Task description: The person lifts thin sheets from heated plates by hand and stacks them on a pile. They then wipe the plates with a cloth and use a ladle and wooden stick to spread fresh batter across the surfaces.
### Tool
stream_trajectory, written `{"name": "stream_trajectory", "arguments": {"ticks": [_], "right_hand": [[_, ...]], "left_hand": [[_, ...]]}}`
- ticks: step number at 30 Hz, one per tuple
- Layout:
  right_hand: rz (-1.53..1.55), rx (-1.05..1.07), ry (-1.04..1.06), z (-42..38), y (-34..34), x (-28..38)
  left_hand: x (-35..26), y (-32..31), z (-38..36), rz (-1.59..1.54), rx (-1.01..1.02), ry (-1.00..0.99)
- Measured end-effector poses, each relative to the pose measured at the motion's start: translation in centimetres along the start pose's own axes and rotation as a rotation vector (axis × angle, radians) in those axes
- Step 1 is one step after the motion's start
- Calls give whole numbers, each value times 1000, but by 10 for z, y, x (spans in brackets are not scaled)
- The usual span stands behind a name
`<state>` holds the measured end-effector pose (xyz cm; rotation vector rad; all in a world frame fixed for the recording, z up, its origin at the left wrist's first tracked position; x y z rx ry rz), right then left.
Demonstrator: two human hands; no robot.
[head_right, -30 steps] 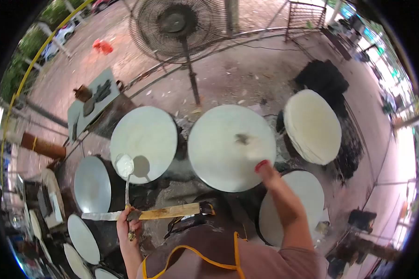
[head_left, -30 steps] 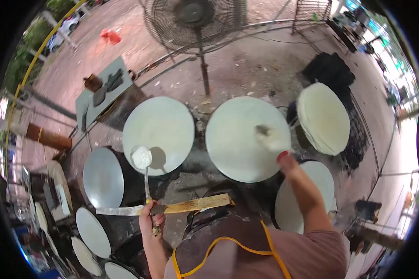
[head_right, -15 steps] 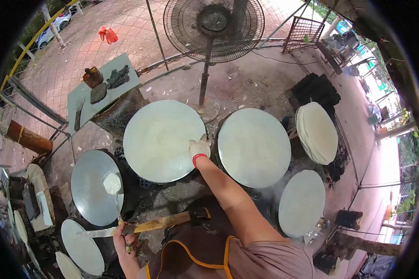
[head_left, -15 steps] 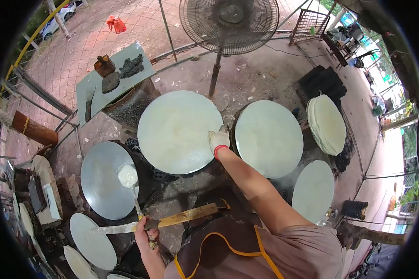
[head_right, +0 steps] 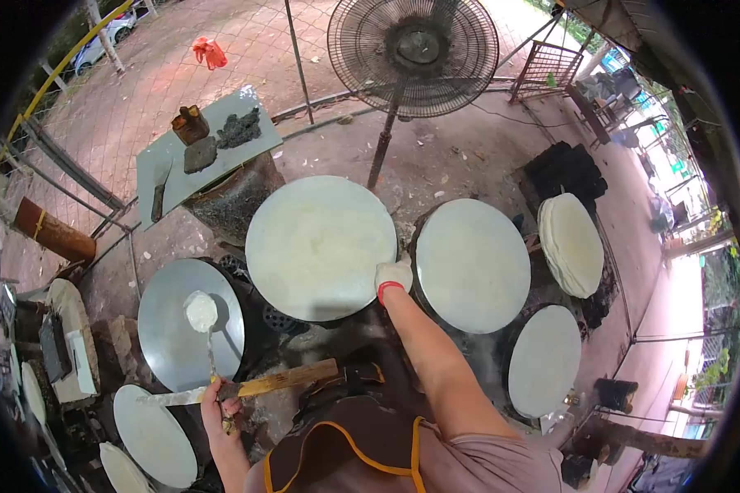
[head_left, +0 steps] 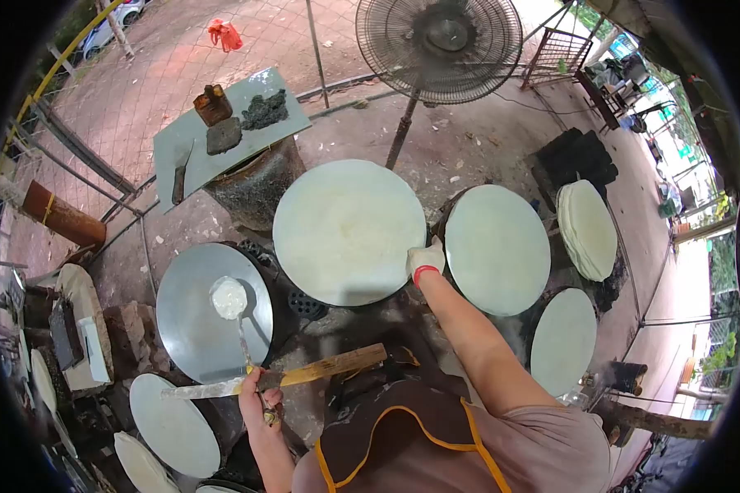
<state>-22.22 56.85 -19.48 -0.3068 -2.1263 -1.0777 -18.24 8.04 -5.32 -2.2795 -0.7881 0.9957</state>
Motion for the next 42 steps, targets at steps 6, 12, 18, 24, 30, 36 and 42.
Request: {"name": "stream_trajectory", "arguments": {"ticks": [6,12,18,24,30,36,42], "right_hand": [[938,271,22,-20,-10,37],[292,343,-296,-1,-47,-22],[1084,578,-183,-8,-46,120],[1163,652,59,-45,-27,179],[541,496,60,-95,23,128],[841,647,-58,-14,-24,23],[797,743,5,100,-51,23]], "left_hand": [[-3,1,6,-29,-26,27],[-6,0,8,-23,54,22],[-12,-1,2,23,-23,-5],[-9,2,-3,-7,22,-37],[-1,-6,-10,35,-42,-49],[10,-14,-11,23,-30,-36],[11,-7,-19,-12,-52,-42]]}}
Point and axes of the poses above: each hand's wrist, its own z-axis towards the middle knuckle, its own y-axis out of the back of the hand, x = y × z, the point moved 9 cm from there along z, towards the middle knuckle, and after that the axes turned 13 degrees about x, right-handed, at the moved point
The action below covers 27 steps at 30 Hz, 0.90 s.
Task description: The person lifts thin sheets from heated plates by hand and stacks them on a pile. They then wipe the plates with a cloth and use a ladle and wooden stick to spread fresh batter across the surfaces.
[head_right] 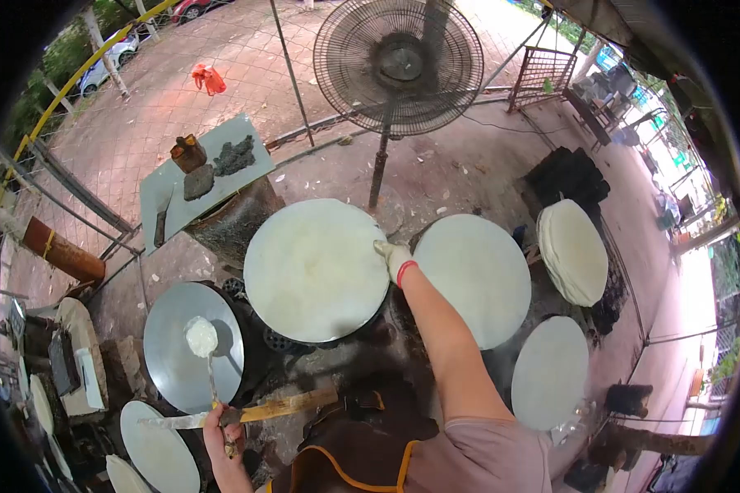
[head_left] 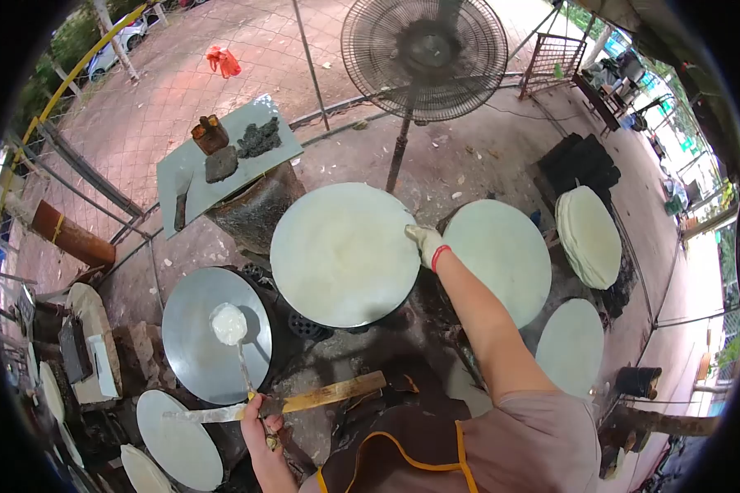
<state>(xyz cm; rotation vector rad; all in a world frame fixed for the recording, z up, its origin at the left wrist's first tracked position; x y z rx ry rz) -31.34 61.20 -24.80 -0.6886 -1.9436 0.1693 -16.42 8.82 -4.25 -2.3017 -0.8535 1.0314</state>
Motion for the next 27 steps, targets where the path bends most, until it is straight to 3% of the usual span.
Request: {"name": "stream_trajectory", "arguments": {"ticks": [3,4,7,10,13,17,20,23,25,27], "right_hand": [[-515,-33,-77,-10,-31,55],[-584,-74,-38,22,-13,44],[-809,-47,100,-58,-126,119],[-579,78,345,-95,-175,133],[-322,147,338,-142,-195,145],[-127,-2,355,-147,-118,138],[-438,-17,440,-166,-32,154],[-285,-68,269,-196,77,181],[-310,-213,235,-256,126,221],[-355,-401,550,-325,143,295]], "left_hand": [[0,6,-6,-15,-16,26],[-2,6,-9,-16,-24,15],[-10,4,-14,-11,-32,-11],[-16,13,-10,34,-9,-38],[-19,19,-6,26,-15,-61],[-15,14,-5,69,-72,-58],[-2,2,-1,68,-38,-35],[19,-20,5,86,31,5],[36,-34,8,115,42,19],[58,-56,13,131,72,43]]}}
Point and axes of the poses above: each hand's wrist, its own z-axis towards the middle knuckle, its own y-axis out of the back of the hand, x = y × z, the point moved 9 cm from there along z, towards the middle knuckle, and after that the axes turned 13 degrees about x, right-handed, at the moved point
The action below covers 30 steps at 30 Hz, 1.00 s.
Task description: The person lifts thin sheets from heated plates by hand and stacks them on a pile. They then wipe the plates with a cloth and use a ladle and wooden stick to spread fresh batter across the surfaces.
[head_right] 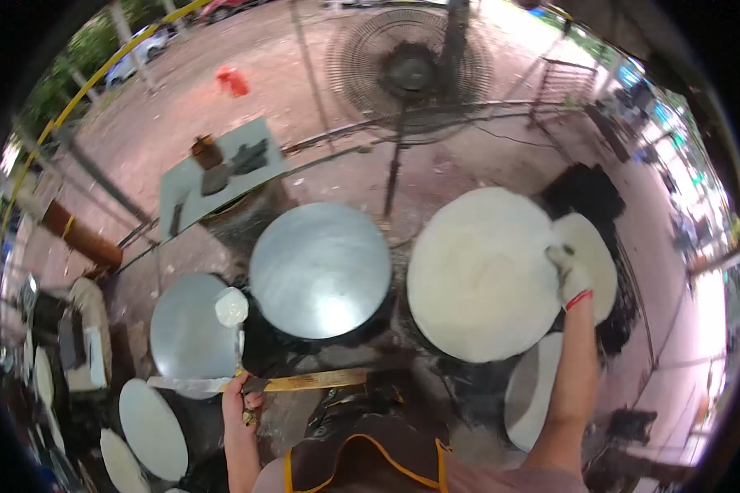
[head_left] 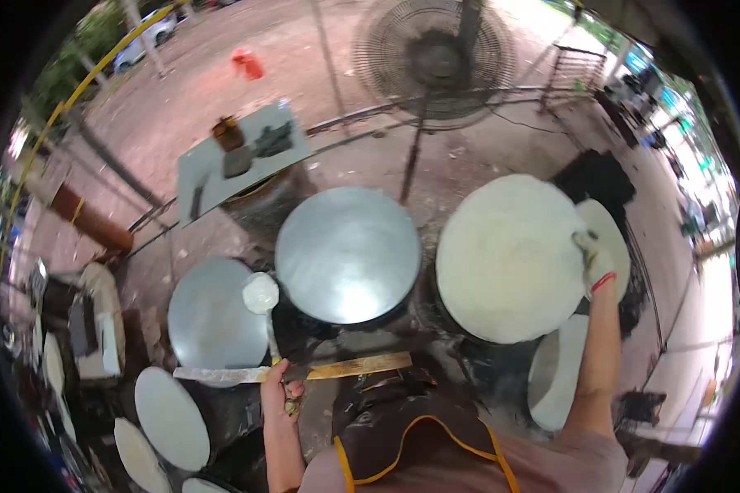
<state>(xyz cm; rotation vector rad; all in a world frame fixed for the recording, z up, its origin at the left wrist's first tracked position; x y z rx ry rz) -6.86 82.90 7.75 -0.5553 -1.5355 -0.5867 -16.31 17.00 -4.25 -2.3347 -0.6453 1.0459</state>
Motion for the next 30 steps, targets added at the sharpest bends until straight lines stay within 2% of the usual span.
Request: {"name": "stream_trajectory", "arguments": {"ticks": [1,3,4,5,6,7,8,9,10,11,13,15,18,19,21,22,24,25,26,28,29,30], "right_hand": [[-291,-128,-28,5,41,30],[-851,-221,-208,21,123,91],[-888,-133,98,29,148,116],[-1249,-171,173,11,128,164],[-1346,-194,340,9,137,179],[-1076,-153,254,4,144,175],[-1153,-55,247,3,141,168],[-1371,-66,303,-7,128,162],[-1309,-45,241,-11,128,139],[-1371,-45,295,-11,131,111],[-1447,-89,68,9,168,9],[-1529,-161,32,18,190,-58],[-1564,-179,-172,22,228,-121],[-1573,-190,-160,20,230,-124],[-1597,-210,-135,16,231,-127],[-1601,-205,-191,14,235,-132],[-1612,-183,-280,15,238,-139],[-1518,-109,-384,15,242,-148],[-1424,-45,-491,11,244,-156],[-1496,-10,-271,25,249,-188],[-1535,5,-161,29,252,-204],[-1690,-13,-157,49,276,-248]], "left_hand": [[10,-5,3,52,-37,6],[36,-21,10,7,7,77],[52,-31,16,-29,30,102],[63,-52,14,-14,24,110],[72,-71,11,0,13,111],[86,-80,14,-16,72,138],[97,-88,17,-37,124,157],[109,-99,13,-80,125,186],[117,-113,11,-64,138,182],[128,-106,14,-58,141,206],[141,-110,18,-44,114,219],[145,-128,4,-23,61,207],[150,-165,-12,290,286,293],[165,-185,-18,-24,569,481],[155,-147,6,82,477,331],[148,-134,12,132,429,256],[150,-146,-9,64,310,287],[149,-152,-19,19,245,283],[143,-137,-19,-44,76,218],[130,-134,-32,43,-51,186],[126,-135,-37,0,6,209],[122,-133,-41,-40,71,237]]}}
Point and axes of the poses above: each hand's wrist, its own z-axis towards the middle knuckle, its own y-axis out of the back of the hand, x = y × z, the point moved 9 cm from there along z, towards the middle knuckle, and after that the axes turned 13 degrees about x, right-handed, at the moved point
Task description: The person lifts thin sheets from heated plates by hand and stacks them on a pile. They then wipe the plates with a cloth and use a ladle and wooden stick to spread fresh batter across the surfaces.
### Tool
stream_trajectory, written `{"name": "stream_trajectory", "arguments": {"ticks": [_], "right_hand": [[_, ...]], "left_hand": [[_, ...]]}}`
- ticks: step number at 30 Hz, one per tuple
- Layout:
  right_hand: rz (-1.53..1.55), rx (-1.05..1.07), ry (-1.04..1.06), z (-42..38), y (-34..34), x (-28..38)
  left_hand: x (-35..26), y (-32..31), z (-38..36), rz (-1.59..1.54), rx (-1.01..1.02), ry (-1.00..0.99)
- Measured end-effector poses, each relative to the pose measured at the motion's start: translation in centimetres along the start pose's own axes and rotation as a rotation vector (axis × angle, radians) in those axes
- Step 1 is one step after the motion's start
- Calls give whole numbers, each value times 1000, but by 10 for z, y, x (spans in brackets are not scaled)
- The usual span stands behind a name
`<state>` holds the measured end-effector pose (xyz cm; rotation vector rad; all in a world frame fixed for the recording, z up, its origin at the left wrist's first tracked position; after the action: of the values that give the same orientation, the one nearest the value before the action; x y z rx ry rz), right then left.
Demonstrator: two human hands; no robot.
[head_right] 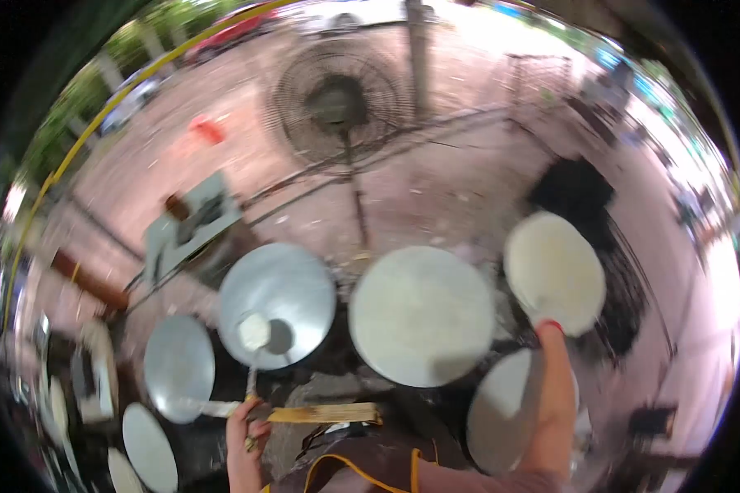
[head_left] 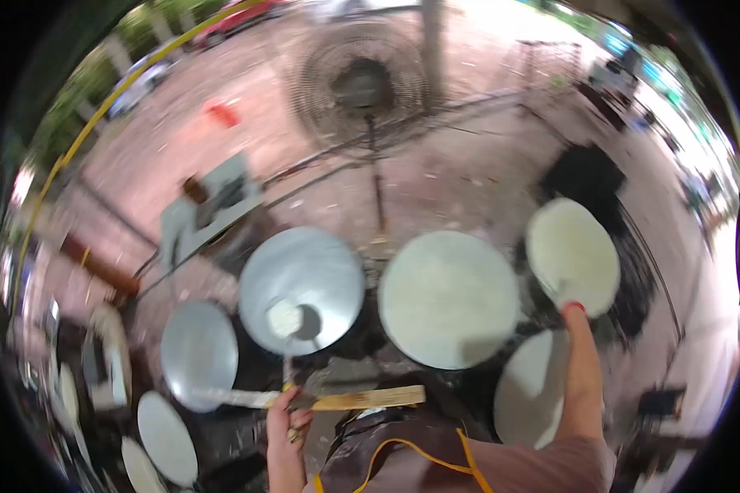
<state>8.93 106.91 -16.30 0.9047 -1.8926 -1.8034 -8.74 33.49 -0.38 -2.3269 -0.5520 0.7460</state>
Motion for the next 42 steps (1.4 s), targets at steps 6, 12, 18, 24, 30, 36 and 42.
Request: {"name": "stream_trajectory", "arguments": {"ticks": [6,12,18,24,30,36,42], "right_hand": [[216,165,78,-44,145,207],[423,462,587,-133,145,521],[780,795,870,-188,191,790],[620,203,811,-118,267,983],[676,391,441,-67,281,1079],[627,495,331,-47,249,1110],[705,631,357,-51,251,1115]], "left_hand": [[-52,77,-33,-76,-52,-161],[-106,167,-76,-222,-78,-253],[-145,230,-115,-294,-252,-367],[-152,269,-141,-462,-356,-429],[-186,279,-143,-491,-483,-479],[-201,285,-141,-531,-516,-506],[-213,283,-135,-521,-488,-520]]}}
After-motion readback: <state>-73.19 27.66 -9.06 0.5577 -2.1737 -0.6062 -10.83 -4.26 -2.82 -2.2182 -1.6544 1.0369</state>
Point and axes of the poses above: each hand's wrist, its own z-axis towards the middle knuckle, its own y-axis out of the back of the hand, x = y × z, the point moved 9 cm from there along z, towards the middle knuckle, and after that the axes turned 13 degrees about x, right-handed, at the moved point
